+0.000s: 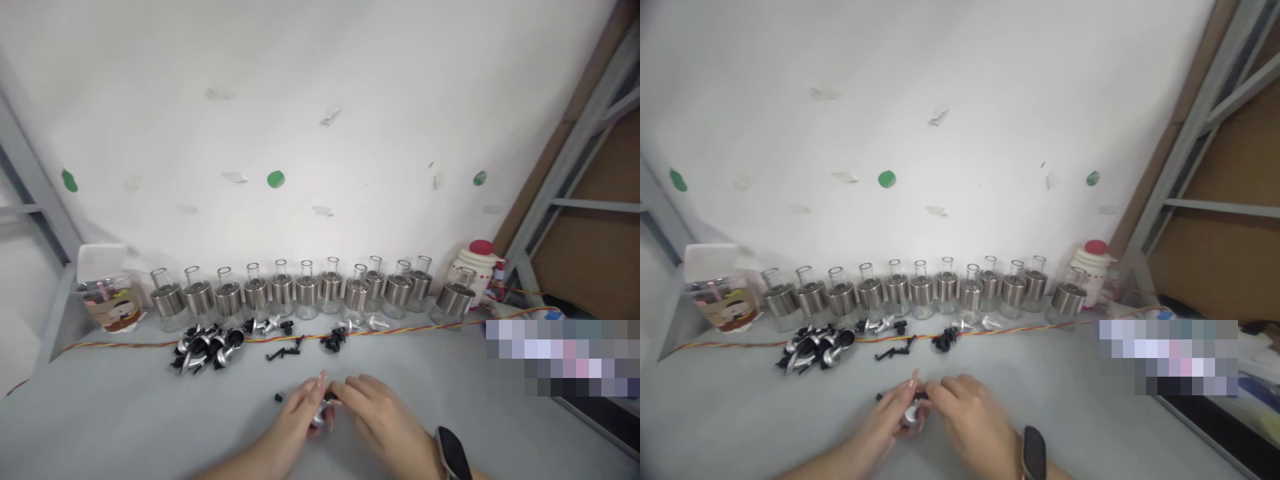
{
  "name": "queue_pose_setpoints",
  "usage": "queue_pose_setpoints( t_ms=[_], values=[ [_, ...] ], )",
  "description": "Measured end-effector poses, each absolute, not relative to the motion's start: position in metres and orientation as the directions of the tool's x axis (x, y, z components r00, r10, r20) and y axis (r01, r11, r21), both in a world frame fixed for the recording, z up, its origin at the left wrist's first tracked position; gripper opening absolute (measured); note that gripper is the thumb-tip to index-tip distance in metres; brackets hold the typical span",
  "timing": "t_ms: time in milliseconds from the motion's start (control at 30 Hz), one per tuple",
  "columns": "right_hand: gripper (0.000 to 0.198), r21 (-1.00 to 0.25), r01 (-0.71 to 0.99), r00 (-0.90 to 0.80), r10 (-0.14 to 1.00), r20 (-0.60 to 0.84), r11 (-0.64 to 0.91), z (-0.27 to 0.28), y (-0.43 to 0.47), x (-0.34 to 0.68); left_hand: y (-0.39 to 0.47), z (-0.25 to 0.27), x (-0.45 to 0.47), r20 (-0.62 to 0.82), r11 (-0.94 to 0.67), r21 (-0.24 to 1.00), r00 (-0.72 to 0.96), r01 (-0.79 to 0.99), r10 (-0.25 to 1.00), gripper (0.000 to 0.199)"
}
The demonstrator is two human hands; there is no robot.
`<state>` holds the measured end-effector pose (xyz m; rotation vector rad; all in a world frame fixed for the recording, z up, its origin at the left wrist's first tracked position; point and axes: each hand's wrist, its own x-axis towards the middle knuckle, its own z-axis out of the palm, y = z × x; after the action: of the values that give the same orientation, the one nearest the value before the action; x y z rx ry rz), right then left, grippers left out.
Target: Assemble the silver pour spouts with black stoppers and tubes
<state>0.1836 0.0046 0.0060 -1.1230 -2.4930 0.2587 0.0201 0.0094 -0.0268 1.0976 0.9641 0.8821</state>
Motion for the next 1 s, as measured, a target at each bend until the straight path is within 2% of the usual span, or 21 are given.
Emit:
queue_pose_setpoints(
  t_ms=[100, 200, 300, 400, 533, 633, 733, 833, 900, 1000],
  values=[
    [0.021, -0.410, 0.614, -0.593, 0.737, 0.325, 0.675, 0.006, 0.002, 0.182, 0.009, -0.018, 0.023, -0.139, 0.200, 0.972, 0.382, -0.124, 0.914, 0.038],
    [0.021, -0.576, 0.546, -0.490, 0.789, 0.370, 0.609, 0.007, 0.003, 0.184, 0.011, -0.014, 0.024, -0.184, 0.248, 0.957, 0.347, -0.149, 0.920, 0.036],
    [0.023, -0.670, 0.524, -0.373, 0.849, 0.374, 0.525, 0.007, 0.006, 0.188, 0.014, -0.015, 0.024, -0.207, 0.249, 0.963, 0.302, -0.106, 0.930, 0.035],
    [0.027, -0.710, 0.524, -0.323, 0.881, 0.346, 0.471, 0.006, 0.009, 0.190, 0.014, -0.016, 0.023, -0.136, 0.124, 0.991, 0.313, 0.057, 0.940, 0.035],
    [0.029, -0.731, 0.521, -0.331, 0.894, 0.303, 0.441, 0.002, 0.010, 0.188, 0.006, -0.013, 0.022, 0.077, -0.187, 0.938, 0.350, 0.293, 0.934, 0.029],
    [0.030, -0.753, 0.508, -0.328, 0.903, 0.279, 0.417, -0.001, 0.011, 0.186, 0.001, -0.006, 0.019, 0.222, -0.420, 0.771, 0.417, 0.478, 0.882, 0.020],
    [0.033, -0.759, 0.518, -0.324, 0.912, 0.254, 0.395, -0.004, 0.012, 0.184, 0.003, 0.007, 0.009, 0.314, -0.525, 0.498, 0.420, 0.691, 0.851, 0.018],
    [0.035, -0.744, 0.540, -0.342, 0.910, 0.233, 0.393, -0.006, 0.012, 0.181, 0.012, 0.020, -0.014, 0.373, -0.421, 0.189, 0.332, 0.887, 0.866, 0.025],
    [0.035, -0.730, 0.542, -0.370, 0.898, 0.237, 0.416, -0.005, 0.010, 0.179, 0.017, 0.023, -0.035, 0.374, -0.344, -0.008, 0.322, 0.939, 0.870, 0.024],
    [0.035, -0.705, 0.543, -0.415, 0.876, 0.248, 0.457, -0.005, 0.007, 0.177, 0.020, 0.018, -0.062, 0.407, -0.214, -0.216, 0.287, 0.953, 0.868, 0.023]
  ],
)
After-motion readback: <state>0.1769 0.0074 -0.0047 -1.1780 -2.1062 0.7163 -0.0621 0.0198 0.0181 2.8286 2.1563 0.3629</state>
